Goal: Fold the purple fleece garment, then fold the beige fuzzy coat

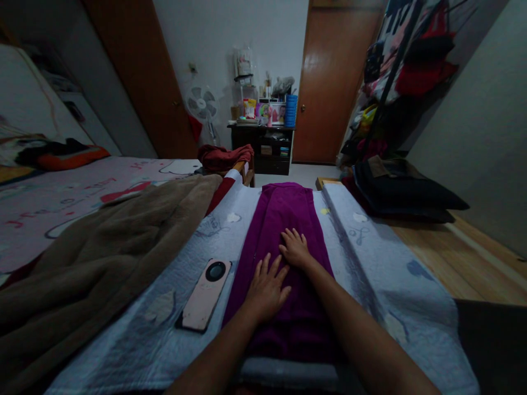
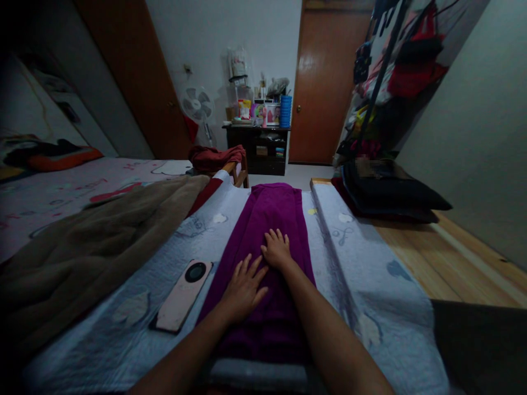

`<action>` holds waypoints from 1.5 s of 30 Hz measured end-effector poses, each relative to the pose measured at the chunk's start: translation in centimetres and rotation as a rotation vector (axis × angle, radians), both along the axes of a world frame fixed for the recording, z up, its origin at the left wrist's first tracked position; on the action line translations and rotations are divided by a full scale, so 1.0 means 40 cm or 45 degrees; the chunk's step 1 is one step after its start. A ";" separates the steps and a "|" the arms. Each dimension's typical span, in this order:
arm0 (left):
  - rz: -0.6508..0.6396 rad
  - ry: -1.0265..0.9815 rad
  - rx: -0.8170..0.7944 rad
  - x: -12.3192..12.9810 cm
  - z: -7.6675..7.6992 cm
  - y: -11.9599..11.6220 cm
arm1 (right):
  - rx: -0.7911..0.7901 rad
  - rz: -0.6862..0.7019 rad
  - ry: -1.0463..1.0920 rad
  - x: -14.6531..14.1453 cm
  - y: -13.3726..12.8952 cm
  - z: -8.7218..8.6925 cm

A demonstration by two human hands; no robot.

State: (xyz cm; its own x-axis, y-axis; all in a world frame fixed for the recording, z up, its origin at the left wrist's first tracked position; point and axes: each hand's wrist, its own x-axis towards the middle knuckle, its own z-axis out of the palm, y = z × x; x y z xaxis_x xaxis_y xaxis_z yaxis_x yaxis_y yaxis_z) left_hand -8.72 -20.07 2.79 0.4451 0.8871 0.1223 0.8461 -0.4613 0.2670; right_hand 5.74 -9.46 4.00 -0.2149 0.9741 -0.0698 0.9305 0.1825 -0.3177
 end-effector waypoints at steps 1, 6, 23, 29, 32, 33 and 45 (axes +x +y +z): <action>-0.002 0.000 0.000 0.000 0.000 0.000 | -0.021 0.020 0.038 0.005 -0.020 0.001; 0.001 0.016 0.004 0.001 -0.002 0.000 | -0.031 0.106 0.261 0.049 -0.108 -0.013; 0.022 -0.007 -0.066 -0.005 0.018 0.002 | 0.148 0.149 0.156 0.048 -0.274 0.017; -0.002 -0.093 -0.074 -0.014 0.106 0.082 | 0.125 0.188 0.144 0.070 -0.170 0.102; 0.071 -0.148 0.087 0.004 0.116 0.151 | 0.278 0.150 0.163 0.062 -0.071 0.120; 0.087 -0.138 0.127 0.012 0.111 0.174 | 0.336 0.136 0.175 0.055 -0.036 0.120; 0.244 0.013 0.206 0.054 -0.041 0.245 | 0.390 0.142 -0.011 -0.041 0.254 0.031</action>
